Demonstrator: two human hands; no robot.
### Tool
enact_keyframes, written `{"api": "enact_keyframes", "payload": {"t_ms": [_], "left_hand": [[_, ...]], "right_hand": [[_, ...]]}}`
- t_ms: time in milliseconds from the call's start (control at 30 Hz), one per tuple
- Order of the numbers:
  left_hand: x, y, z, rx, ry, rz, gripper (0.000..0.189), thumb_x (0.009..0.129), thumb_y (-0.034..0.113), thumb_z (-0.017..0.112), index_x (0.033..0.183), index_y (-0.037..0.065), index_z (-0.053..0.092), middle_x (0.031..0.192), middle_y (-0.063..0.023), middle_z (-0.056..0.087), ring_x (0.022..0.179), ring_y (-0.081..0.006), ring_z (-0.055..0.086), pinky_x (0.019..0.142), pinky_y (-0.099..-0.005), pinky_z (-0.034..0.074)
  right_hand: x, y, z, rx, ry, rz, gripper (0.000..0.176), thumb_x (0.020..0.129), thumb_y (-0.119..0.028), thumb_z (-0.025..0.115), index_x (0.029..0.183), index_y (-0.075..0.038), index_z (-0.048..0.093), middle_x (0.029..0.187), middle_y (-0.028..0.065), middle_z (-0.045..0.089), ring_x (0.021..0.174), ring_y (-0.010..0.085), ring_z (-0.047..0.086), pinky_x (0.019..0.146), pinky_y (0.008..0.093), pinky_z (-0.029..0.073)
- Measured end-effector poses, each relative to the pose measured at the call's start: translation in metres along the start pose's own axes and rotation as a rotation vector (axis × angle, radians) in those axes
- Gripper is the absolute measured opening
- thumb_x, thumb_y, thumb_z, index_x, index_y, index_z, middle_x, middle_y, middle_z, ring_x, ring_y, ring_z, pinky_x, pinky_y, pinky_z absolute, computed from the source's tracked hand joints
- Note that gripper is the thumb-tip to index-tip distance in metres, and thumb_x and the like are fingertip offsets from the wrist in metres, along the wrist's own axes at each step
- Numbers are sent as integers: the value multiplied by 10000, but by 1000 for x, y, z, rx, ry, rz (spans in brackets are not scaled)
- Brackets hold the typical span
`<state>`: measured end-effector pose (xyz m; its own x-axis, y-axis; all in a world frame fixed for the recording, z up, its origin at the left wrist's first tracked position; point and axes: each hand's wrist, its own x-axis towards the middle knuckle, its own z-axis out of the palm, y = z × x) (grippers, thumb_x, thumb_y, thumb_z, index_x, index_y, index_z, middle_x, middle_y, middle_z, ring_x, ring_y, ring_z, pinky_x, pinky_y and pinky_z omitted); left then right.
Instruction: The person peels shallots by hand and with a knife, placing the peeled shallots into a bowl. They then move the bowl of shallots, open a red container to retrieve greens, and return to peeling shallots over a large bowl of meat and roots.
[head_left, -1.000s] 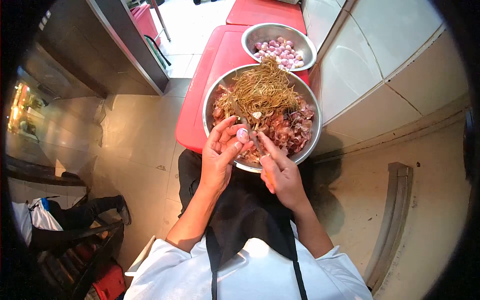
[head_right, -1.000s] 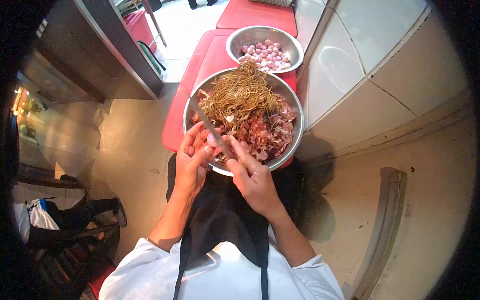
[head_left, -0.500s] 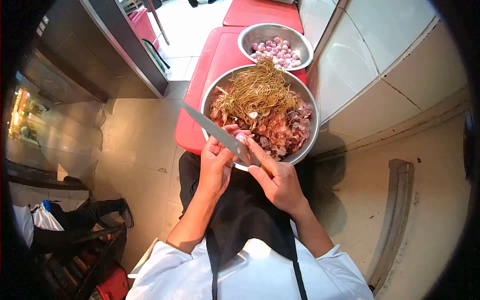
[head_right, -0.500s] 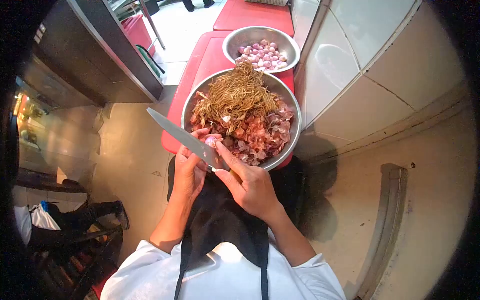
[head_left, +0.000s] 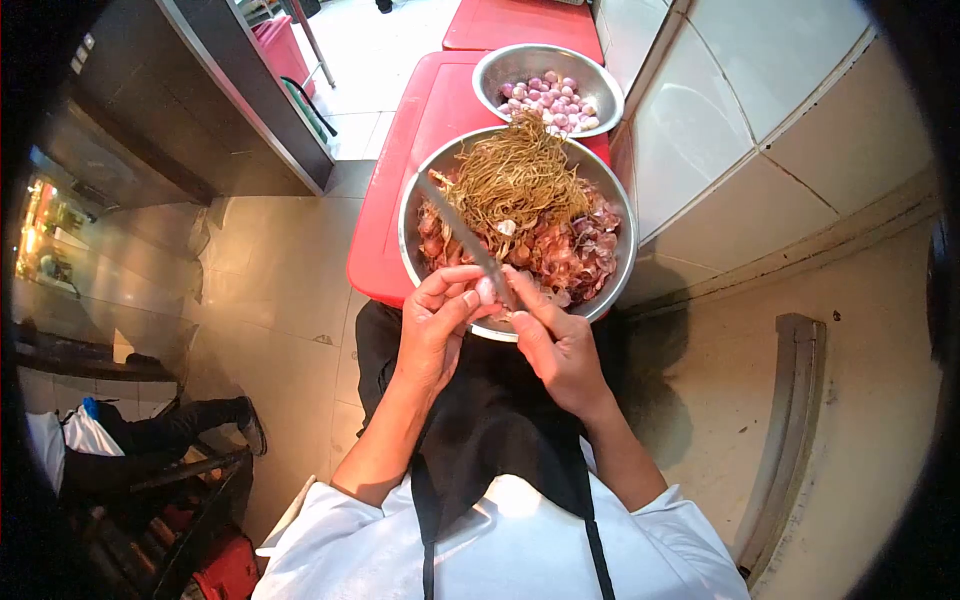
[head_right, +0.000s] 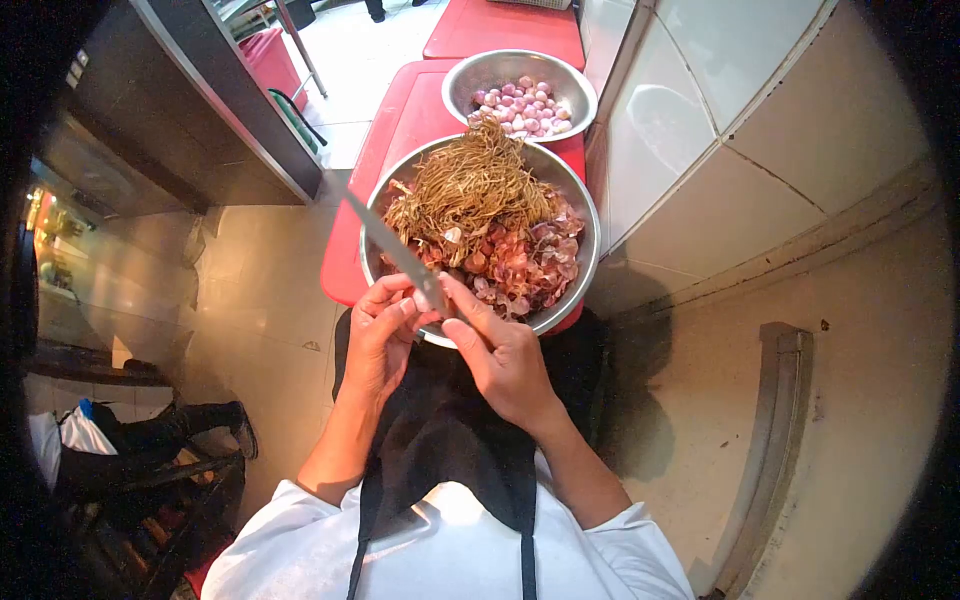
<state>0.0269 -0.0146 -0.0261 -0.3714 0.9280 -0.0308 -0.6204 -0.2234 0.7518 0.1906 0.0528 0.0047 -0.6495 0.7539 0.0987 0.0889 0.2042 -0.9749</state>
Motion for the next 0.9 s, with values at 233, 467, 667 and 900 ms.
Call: {"api": "enact_keyframes", "payload": {"t_ms": [233, 467, 667, 900], "left_hand": [[4, 2, -1, -75, -21, -30, 298, 941, 67, 632, 1217, -36, 593, 1144, -150, 689, 1027, -215, 691, 929, -331, 565], [4, 1, -1, -96, 25, -14, 400, 933, 164, 679, 1248, -50, 554, 1181, -160, 661, 1049, -200, 675, 908, -323, 570], [3, 3, -1, -87, 18, -34, 325, 931, 114, 667, 1207, -47, 606, 1158, -145, 685, 1041, -183, 682, 928, -311, 552], [2, 3, -4, 2, 60, -49, 297, 937, 89, 643, 1201, -46, 621, 1109, -119, 703, 1000, -157, 686, 912, -282, 550]], "right_hand": [[-1, 8, -6, 30, -10, -24, 491, 992, -181, 603, 1449, -32, 502, 1087, 128, 738, 796, 136, 670, 738, 322, 516], [0, 5, -7, -214, -80, -213, 580, 927, -205, 684, 1464, -88, 498, 1090, 198, 696, 813, 304, 705, 759, 364, 531], [3, 3, -7, -236, -84, -270, 591, 916, -199, 698, 1464, -103, 500, 1131, 186, 692, 836, 328, 705, 756, 384, 540], [3, -2, -6, -237, -78, -257, 572, 912, -171, 694, 1452, -108, 518, 1179, 180, 679, 899, 338, 708, 784, 377, 547]]}}
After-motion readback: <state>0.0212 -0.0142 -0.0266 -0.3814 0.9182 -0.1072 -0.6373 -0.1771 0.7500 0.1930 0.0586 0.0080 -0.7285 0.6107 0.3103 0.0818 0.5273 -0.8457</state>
